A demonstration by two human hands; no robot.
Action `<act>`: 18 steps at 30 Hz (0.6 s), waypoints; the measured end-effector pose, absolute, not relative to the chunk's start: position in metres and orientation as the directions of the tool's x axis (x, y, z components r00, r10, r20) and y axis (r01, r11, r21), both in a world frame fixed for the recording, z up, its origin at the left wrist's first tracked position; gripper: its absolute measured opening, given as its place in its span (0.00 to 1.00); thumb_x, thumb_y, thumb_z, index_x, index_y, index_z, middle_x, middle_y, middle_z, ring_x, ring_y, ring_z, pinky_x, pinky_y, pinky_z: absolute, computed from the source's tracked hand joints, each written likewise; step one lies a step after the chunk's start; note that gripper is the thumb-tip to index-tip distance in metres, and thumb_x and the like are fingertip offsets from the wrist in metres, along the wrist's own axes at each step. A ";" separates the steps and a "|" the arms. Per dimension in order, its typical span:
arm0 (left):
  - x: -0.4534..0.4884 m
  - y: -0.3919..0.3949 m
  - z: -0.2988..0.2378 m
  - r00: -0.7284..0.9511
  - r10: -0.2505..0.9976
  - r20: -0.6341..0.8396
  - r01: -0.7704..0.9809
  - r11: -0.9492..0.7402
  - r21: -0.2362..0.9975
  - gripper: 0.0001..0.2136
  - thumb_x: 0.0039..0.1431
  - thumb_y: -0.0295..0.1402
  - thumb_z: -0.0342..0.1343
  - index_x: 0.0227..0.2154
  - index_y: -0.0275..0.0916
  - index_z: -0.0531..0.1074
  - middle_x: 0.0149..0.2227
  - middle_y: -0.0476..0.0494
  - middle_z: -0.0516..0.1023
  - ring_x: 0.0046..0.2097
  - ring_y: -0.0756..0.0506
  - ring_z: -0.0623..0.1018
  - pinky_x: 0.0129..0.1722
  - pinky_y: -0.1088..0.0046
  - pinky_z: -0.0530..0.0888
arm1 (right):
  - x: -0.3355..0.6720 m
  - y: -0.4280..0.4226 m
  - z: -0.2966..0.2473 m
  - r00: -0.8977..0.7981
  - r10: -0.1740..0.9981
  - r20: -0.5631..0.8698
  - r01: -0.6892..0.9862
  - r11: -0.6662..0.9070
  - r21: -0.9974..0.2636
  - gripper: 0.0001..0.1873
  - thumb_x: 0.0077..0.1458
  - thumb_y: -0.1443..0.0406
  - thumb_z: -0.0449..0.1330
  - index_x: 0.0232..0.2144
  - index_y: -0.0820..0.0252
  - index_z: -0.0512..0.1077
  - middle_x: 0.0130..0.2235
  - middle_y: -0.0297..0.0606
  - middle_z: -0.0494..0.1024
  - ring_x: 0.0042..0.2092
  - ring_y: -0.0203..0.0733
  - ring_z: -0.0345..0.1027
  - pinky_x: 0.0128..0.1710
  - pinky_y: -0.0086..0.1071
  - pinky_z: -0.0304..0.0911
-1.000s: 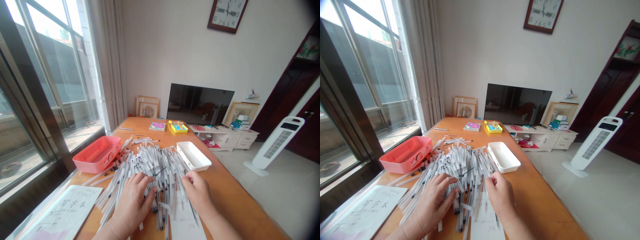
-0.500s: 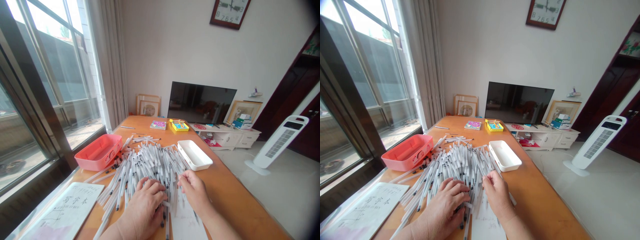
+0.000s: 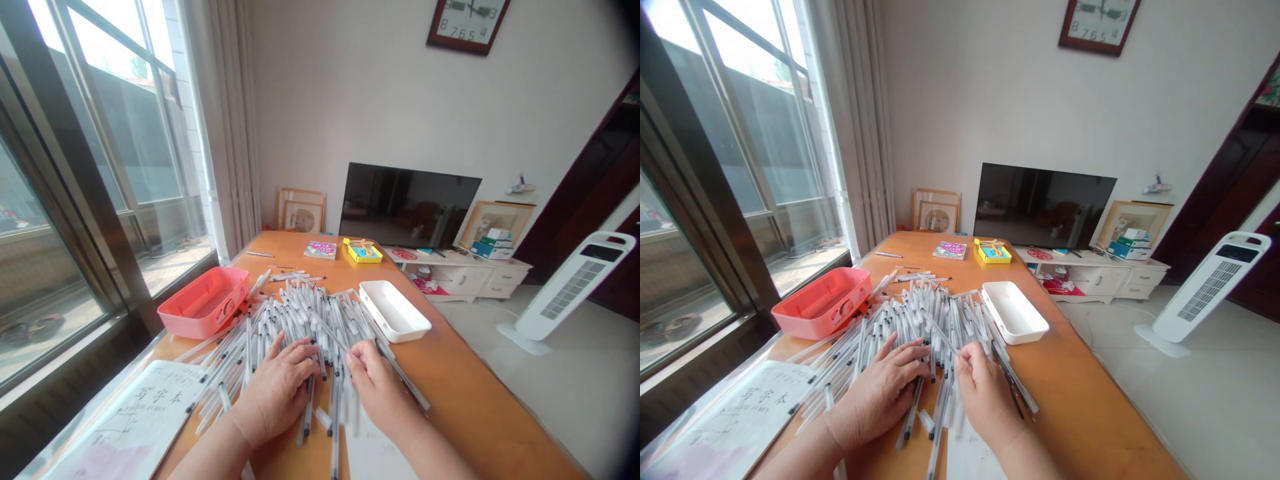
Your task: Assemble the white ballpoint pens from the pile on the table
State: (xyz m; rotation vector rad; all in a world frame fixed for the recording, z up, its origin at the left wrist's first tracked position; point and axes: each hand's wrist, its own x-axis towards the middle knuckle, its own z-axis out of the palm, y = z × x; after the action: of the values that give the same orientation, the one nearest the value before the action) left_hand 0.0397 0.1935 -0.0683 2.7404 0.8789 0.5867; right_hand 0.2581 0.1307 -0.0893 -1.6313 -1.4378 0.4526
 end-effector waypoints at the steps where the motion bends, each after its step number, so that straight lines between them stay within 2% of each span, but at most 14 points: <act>1: 0.038 0.195 -0.068 0.742 0.596 0.306 0.516 -0.800 0.306 0.22 0.51 0.19 0.50 0.44 0.50 0.74 0.58 0.50 0.74 0.66 0.41 0.64 0.68 0.45 0.42 | 0.258 0.131 -0.088 0.217 0.935 0.281 0.636 0.083 -0.767 0.13 0.63 0.52 0.52 0.34 0.53 0.67 0.26 0.31 0.74 0.28 0.42 0.68 0.28 0.30 0.56; 6: 0.030 0.204 -0.070 0.731 0.619 0.288 0.560 -0.785 0.266 0.25 0.54 0.19 0.47 0.48 0.52 0.74 0.61 0.49 0.72 0.67 0.39 0.62 0.66 0.38 0.38 | 0.252 0.133 -0.084 0.117 0.953 0.280 0.676 0.130 -0.725 0.11 0.65 0.54 0.50 0.38 0.52 0.68 0.32 0.33 0.79 0.30 0.42 0.69 0.31 0.31 0.56; 10: 0.023 0.214 -0.075 0.729 0.626 0.277 0.585 -0.780 0.221 0.30 0.52 0.18 0.47 0.54 0.54 0.72 0.64 0.49 0.67 0.69 0.36 0.58 0.63 0.34 0.34 | 0.250 0.133 -0.084 0.114 0.956 0.270 0.644 0.136 -0.753 0.12 0.65 0.54 0.50 0.37 0.52 0.68 0.28 0.32 0.76 0.29 0.41 0.68 0.27 0.30 0.53; 14: 0.018 0.222 -0.082 0.722 0.638 0.269 0.611 -0.770 0.187 0.34 0.49 0.16 0.46 0.56 0.53 0.71 0.67 0.49 0.62 0.70 0.36 0.55 0.65 0.35 0.38 | 0.254 0.133 -0.090 0.202 0.935 0.291 0.616 0.110 -0.780 0.14 0.65 0.52 0.49 0.35 0.53 0.67 0.26 0.31 0.74 0.28 0.40 0.67 0.27 0.29 0.55; 18: 0.015 0.227 -0.087 0.685 0.657 0.315 0.635 -0.750 0.184 0.31 0.54 0.17 0.45 0.57 0.51 0.70 0.68 0.48 0.61 0.70 0.36 0.53 0.66 0.38 0.44 | 0.258 0.134 -0.093 0.269 0.909 0.317 0.585 0.108 -0.804 0.17 0.63 0.49 0.51 0.33 0.54 0.68 0.24 0.31 0.71 0.26 0.39 0.64 0.26 0.29 0.56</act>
State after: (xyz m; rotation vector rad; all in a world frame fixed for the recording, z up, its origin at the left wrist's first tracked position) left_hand 0.0146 0.2273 -0.0871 2.8283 1.0853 0.5652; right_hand 0.2577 0.1342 -0.0935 -1.5828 -1.4211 0.4255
